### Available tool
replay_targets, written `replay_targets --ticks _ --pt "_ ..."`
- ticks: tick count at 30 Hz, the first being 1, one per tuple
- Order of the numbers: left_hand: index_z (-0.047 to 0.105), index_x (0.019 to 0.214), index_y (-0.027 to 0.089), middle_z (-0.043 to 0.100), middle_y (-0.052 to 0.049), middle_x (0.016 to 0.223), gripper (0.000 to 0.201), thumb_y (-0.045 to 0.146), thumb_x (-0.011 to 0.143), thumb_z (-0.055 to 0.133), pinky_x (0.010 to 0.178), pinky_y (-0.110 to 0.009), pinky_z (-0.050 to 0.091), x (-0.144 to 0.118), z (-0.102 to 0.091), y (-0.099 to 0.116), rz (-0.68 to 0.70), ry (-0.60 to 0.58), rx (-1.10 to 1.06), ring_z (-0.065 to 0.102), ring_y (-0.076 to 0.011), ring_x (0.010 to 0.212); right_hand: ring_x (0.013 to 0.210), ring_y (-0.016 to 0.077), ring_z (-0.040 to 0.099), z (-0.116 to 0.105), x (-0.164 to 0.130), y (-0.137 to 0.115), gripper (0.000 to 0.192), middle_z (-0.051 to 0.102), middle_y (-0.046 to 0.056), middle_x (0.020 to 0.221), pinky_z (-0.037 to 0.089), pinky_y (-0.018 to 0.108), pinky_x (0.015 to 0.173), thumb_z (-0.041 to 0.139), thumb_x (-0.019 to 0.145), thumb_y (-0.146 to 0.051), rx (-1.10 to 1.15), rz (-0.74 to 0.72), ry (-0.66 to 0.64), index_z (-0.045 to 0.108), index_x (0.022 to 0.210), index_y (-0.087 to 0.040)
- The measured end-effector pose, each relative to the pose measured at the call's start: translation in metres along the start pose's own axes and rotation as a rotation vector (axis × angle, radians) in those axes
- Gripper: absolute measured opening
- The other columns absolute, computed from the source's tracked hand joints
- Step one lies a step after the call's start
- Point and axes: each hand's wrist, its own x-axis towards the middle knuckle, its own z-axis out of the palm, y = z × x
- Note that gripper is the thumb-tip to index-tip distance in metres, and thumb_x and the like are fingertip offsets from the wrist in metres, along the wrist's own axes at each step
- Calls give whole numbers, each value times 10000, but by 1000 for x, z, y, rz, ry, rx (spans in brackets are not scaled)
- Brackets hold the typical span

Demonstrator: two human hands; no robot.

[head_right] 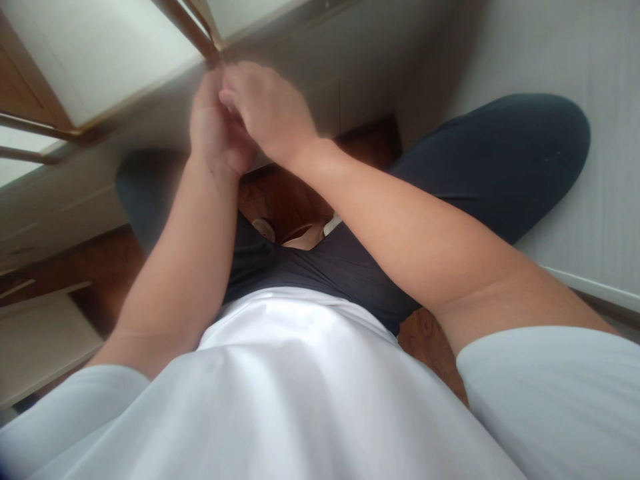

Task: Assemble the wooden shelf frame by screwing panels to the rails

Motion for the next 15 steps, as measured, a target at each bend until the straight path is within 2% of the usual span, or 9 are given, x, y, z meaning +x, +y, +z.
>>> replay_targets --ticks 4,8,15 --pt "480 668 275 460 40 502 422 353 1076 549 466 -259 360 -2 2 1 -11 19 -7 391 -125 514 1006 240 691 3 3 4 264 745 53 986 473 321 903 468 1041 -211 147 -24 43 691 901 -189" --pt "443 661 247 432 46 506 439 331 1077 559 487 -249 356 -2 2 3 -9 22 -16 371 -110 509 894 217 691 7 4 6 268 739 46 886 463 298 833 482 1021 -192 223 -34 74 687 849 -183" --pt "453 650 274 431 26 543 420 342 1049 564 557 -299 402 -3 -2 0 2 -3 12 425 -158 583 847 216 683 7 5 6 278 724 51 832 449 301 807 498 1015 -190 225 -55 70 695 820 -175"
